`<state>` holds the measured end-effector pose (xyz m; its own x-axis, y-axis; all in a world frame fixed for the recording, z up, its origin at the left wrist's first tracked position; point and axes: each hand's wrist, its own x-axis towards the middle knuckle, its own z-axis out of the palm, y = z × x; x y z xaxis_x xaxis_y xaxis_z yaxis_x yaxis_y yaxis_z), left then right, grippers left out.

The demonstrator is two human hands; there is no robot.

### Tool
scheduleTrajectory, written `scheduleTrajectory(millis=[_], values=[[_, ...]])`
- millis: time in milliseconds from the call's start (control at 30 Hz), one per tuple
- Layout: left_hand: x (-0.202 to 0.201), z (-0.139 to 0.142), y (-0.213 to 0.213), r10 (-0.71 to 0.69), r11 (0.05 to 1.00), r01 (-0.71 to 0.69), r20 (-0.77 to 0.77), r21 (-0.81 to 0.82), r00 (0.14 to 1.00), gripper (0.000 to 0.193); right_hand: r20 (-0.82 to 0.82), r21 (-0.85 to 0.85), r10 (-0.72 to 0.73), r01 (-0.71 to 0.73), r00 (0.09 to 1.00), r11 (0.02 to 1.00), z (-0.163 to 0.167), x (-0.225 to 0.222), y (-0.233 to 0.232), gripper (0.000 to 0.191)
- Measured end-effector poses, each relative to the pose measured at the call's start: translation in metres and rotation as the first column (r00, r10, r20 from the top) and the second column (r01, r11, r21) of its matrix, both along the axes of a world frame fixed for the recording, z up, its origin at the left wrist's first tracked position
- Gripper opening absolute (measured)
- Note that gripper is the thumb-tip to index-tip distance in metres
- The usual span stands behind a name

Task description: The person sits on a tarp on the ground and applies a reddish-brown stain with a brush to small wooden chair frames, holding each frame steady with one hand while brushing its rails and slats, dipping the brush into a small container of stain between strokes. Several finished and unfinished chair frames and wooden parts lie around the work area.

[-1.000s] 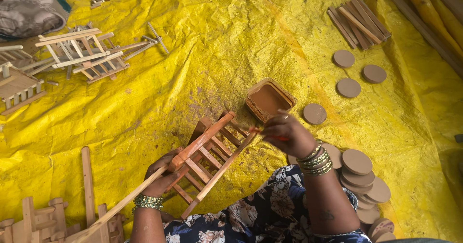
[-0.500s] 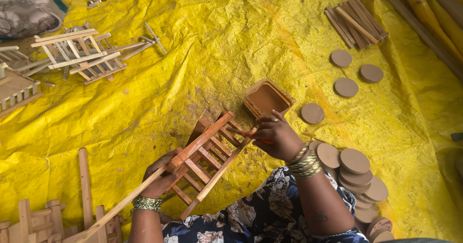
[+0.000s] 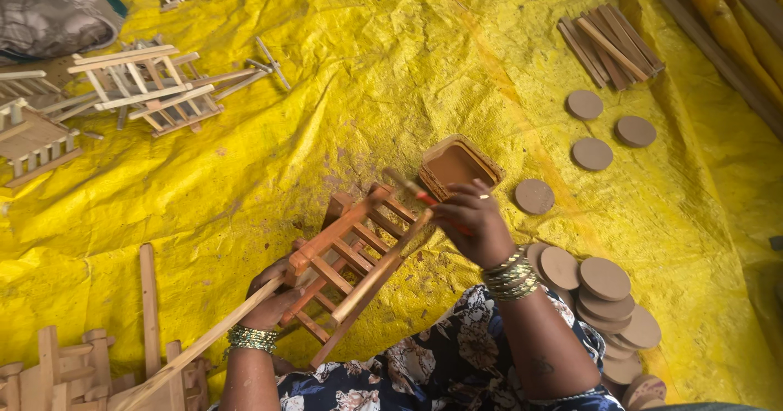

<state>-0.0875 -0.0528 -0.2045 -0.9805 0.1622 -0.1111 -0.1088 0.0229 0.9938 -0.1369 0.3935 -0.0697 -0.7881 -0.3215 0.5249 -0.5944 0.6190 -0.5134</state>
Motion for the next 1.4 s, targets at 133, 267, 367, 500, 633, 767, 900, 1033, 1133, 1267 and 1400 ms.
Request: scheduleTrajectory(millis=[133,267,367,500,633,767,900,1033,1133,1267,1400], values=[[0.000,0.005,0.004,-0.100,0.992,0.111,-0.176,0.055,0.979,0.056,-0.002,-0.215,0.226,-0.221,0.974,0.951,0.000,0.002,0.010,0.012],[-0.001,0.015,0.010,-0.096,0.995,0.101,-0.193,0.017,0.976,0.057,0.223,-0.172,0.238,-0.202,0.945,0.964,0.003,0.007,0.012,0.018],[-0.001,0.021,0.012,-0.096,0.994,0.106,-0.198,0.040,0.976,0.058,0.167,-0.085,0.068,-0.055,0.984,0.995,0.007,0.008,0.007,0.018],[-0.003,0.025,0.016,-0.122,0.990,0.133,-0.230,0.035,0.966,0.056,0.117,-0.106,0.128,-0.116,0.985,0.988,0.012,0.010,0.000,0.015],[-0.004,0.028,0.019,-0.126,0.979,0.152,-0.177,0.138,0.976,0.059,0.211,-0.125,0.257,-0.234,0.943,0.964,0.015,0.011,-0.012,0.015],[-0.003,0.029,0.019,-0.097,0.982,0.127,-0.202,0.139,0.975,0.058,0.027,-0.161,0.179,-0.173,0.983,0.972,0.023,0.014,-0.011,0.015],[-0.004,0.023,0.018,-0.086,0.991,0.104,-0.187,0.086,0.979,0.057,0.031,-0.036,0.215,-0.214,0.976,0.976,0.027,0.017,-0.004,0.015],[-0.005,0.015,0.017,-0.110,0.973,0.151,-0.227,0.173,0.968,0.054,0.066,-0.171,0.321,-0.307,0.945,0.936,0.021,0.013,-0.016,0.018],[-0.005,0.013,0.015,-0.049,0.987,0.057,-0.054,0.152,0.997,0.063,-0.017,-0.178,0.195,-0.195,0.981,0.964,0.018,0.009,-0.024,0.012],[-0.005,0.016,0.016,-0.075,0.997,0.078,-0.117,0.023,0.990,0.064,-0.031,-0.232,0.134,-0.138,0.990,0.963,0.011,0.017,-0.016,0.015],[-0.003,0.023,0.021,-0.091,0.995,0.095,-0.162,0.016,0.983,0.058,0.368,-0.631,0.360,-0.054,0.857,0.774,-0.027,0.022,-0.018,0.015]])
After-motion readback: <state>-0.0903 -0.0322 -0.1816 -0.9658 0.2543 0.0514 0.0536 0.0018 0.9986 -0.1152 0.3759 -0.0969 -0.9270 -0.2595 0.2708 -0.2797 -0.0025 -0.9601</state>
